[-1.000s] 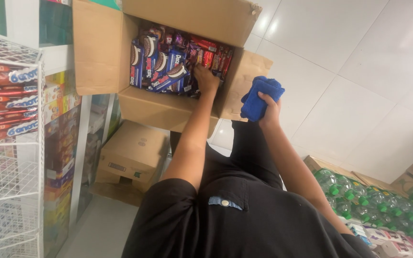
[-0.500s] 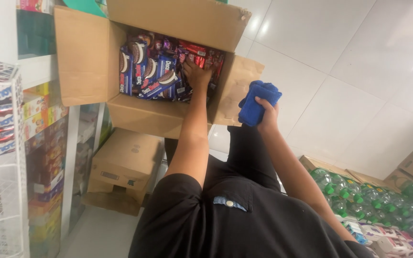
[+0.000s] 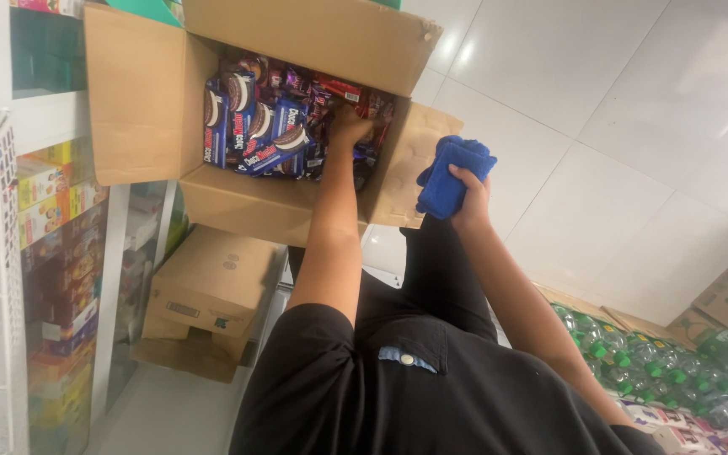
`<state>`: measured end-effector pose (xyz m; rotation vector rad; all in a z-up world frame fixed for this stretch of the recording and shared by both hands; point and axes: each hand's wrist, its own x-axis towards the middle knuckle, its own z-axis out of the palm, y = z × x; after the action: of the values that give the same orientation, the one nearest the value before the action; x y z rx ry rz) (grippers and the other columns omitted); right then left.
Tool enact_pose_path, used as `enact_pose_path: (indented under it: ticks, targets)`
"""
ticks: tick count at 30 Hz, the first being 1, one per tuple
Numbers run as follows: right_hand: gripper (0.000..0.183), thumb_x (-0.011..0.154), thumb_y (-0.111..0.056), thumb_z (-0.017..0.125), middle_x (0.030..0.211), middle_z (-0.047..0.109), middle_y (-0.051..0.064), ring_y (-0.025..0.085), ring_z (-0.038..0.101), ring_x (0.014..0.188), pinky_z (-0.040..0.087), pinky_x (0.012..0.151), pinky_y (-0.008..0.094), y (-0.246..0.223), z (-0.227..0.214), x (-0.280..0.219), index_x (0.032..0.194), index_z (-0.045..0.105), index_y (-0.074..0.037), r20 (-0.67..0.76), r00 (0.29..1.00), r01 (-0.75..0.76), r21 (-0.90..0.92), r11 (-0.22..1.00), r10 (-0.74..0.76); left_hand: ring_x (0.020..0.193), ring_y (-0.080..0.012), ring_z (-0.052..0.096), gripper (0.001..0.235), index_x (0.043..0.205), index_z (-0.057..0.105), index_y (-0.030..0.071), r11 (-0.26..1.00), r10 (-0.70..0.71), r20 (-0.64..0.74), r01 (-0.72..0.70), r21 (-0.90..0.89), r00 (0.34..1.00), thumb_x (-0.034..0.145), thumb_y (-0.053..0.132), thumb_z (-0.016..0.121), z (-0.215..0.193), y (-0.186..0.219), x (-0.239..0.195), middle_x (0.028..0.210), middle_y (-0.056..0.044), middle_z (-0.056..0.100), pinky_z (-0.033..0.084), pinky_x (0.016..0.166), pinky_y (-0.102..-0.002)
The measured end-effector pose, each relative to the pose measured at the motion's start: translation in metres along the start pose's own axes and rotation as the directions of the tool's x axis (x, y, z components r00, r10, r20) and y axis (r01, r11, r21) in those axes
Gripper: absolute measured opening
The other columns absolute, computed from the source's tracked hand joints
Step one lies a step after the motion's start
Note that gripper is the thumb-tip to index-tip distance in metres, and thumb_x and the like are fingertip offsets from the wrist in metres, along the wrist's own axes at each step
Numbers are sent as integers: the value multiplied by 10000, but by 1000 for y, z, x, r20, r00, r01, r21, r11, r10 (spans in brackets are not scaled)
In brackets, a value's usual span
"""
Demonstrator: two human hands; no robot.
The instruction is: The person takes chocolate bars from a cardboard box and places them into wire baskets on a store shelf. The person holds a blue cloth in one hand while arranging the items with the other.
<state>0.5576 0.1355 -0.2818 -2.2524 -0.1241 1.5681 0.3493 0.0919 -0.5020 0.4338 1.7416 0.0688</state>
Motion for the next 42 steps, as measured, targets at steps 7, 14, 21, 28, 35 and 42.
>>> enact_pose_path:
  ticks: [7, 14, 21, 28, 35, 42]
  targets:
    - [820, 703, -161, 900, 1295, 599, 153, 364, 585, 1202, 493, 961, 582, 6, 15, 8, 1430, 522, -182, 220, 972, -64, -108, 992, 86, 1478, -489, 326, 854, 1411, 468, -134, 992, 125, 94, -124, -8, 988, 746, 307, 771, -37, 41, -65, 1556, -337, 348, 307, 1234, -549]
    - [915, 749, -144, 910, 1466, 492, 243, 482, 433, 1390, 375, 1083, 697, 8, 32, 7, 1522, 419, -141, 323, 936, -76, -197, 977, 138, 1477, -364, 397, 1072, 1498, 407, -78, 973, 144, 273, -86, -212, 951, 777, 600, 819, 5, -11, -7, 1553, -272, 446, 326, 1248, -471]
    - [936, 769, -144, 908, 1505, 438, 266, 509, 376, 1423, 343, 1107, 715, 7, 32, 13, 1542, 382, -126, 314, 941, -63, -202, 977, 126, 1120, -321, 600, 725, 1119, 581, -4, 853, 345, 122, -256, -455, 931, 688, 394, 1008, 18, -35, 9, 1078, -160, 581, 506, 954, -364]
    - [922, 753, -157, 928, 1469, 480, 243, 484, 413, 1401, 369, 1102, 691, 12, 33, 14, 1519, 414, -151, 281, 953, -60, -188, 980, 112, 1441, -434, 404, 1029, 1420, 433, -78, 855, 282, 206, -148, -498, 937, 726, 427, 1001, 13, -35, 6, 1470, -311, 486, 359, 1216, -481]
    - [900, 732, -167, 940, 1421, 507, 228, 454, 464, 1352, 405, 1065, 662, 13, 36, 13, 1489, 451, -150, 230, 969, -51, -156, 986, 87, 1446, -315, 435, 1064, 1447, 496, 25, 949, 146, 297, -48, -313, 944, 684, 619, 942, 34, -44, 26, 1490, -195, 521, 363, 1222, -421]
    - [879, 746, -170, 937, 1421, 511, 235, 458, 477, 1345, 417, 1057, 659, 16, 39, 13, 1483, 457, -140, 218, 973, -41, -133, 990, 70, 1263, -415, 566, 926, 1264, 613, -37, 868, 411, 80, -363, -340, 908, 626, 495, 1022, 26, -36, 9, 1199, -256, 610, 488, 1077, -457]
